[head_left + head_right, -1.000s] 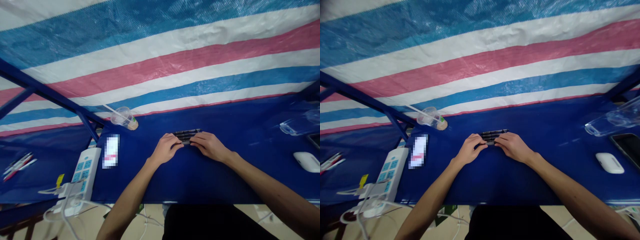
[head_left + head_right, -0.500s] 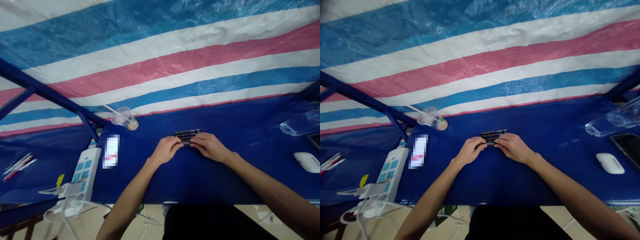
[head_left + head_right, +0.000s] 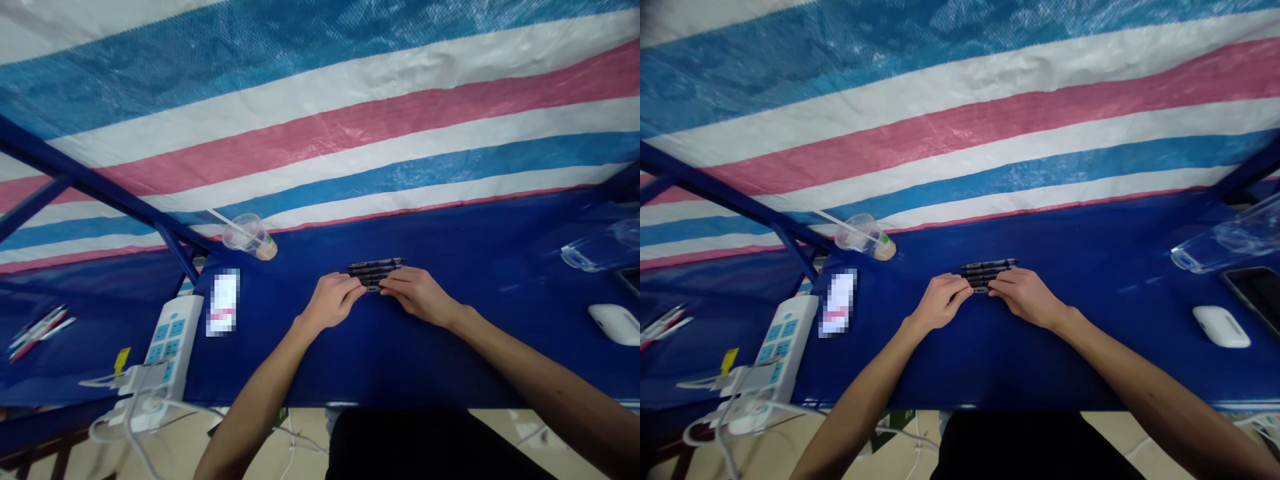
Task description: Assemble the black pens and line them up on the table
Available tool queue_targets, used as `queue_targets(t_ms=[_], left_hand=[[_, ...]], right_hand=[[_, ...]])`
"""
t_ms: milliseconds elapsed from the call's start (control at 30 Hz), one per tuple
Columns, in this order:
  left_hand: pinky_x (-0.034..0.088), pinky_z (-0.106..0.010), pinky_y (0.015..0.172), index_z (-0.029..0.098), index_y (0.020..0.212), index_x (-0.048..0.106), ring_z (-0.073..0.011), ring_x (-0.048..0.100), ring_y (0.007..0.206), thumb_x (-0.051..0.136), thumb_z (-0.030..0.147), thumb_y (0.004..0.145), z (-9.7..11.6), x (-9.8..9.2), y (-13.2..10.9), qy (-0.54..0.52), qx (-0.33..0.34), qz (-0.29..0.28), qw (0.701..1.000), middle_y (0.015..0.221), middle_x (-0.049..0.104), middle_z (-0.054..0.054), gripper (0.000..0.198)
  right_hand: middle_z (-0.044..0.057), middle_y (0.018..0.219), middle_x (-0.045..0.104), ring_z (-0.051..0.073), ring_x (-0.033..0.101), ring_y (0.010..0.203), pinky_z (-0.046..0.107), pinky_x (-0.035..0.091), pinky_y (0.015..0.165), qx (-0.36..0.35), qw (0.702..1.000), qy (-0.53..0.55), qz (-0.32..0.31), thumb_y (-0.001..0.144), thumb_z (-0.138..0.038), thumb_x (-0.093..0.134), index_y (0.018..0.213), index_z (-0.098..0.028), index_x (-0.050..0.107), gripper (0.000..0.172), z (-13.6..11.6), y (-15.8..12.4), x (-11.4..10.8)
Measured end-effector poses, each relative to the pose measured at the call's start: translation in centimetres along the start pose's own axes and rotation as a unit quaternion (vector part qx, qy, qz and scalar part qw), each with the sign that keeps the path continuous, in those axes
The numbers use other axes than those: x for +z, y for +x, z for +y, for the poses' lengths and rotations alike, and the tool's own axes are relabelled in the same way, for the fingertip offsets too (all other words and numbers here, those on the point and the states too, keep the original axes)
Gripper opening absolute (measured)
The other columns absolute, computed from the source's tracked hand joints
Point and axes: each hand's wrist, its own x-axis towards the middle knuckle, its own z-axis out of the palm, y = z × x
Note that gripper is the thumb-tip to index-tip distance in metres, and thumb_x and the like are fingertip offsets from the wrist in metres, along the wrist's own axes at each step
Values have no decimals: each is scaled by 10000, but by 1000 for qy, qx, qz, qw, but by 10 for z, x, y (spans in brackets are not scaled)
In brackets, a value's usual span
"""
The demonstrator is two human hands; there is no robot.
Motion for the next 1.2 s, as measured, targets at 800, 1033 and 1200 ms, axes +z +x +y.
queue_targets(t_ms=[800, 1033, 1200], left_hand=[[297, -297, 589, 178, 652, 480, -118, 458, 547, 328, 425, 1104, 1, 5, -4, -21, -39, 5, 999, 584, 457, 27, 537], [262, -290, 586, 174, 647, 384, -97, 386, 538, 341, 451, 1095, 4, 2, -4, -105, -77, 4, 992, 591, 373, 38, 529], [254, -291, 587, 175, 650, 368, -96, 367, 537, 348, 458, 1091, 6, 1, -3, -124, -79, 6, 989, 590, 354, 39, 524]], right_hand=[[94, 922, 723, 203, 654, 776, 350, 535, 715, -13, 1000, -2, 15, 1036, -191, 519, 1077, -183, 699, 185, -6, 0, -1], [83, 863, 709, 188, 599, 713, 350, 487, 687, -39, 996, -71, 30, 1039, -162, 501, 1038, -164, 687, 186, -16, 5, -7], [66, 823, 696, 181, 583, 690, 343, 451, 666, -43, 994, -88, 50, 1036, -156, 507, 1015, -171, 690, 184, -18, 5, -7]])
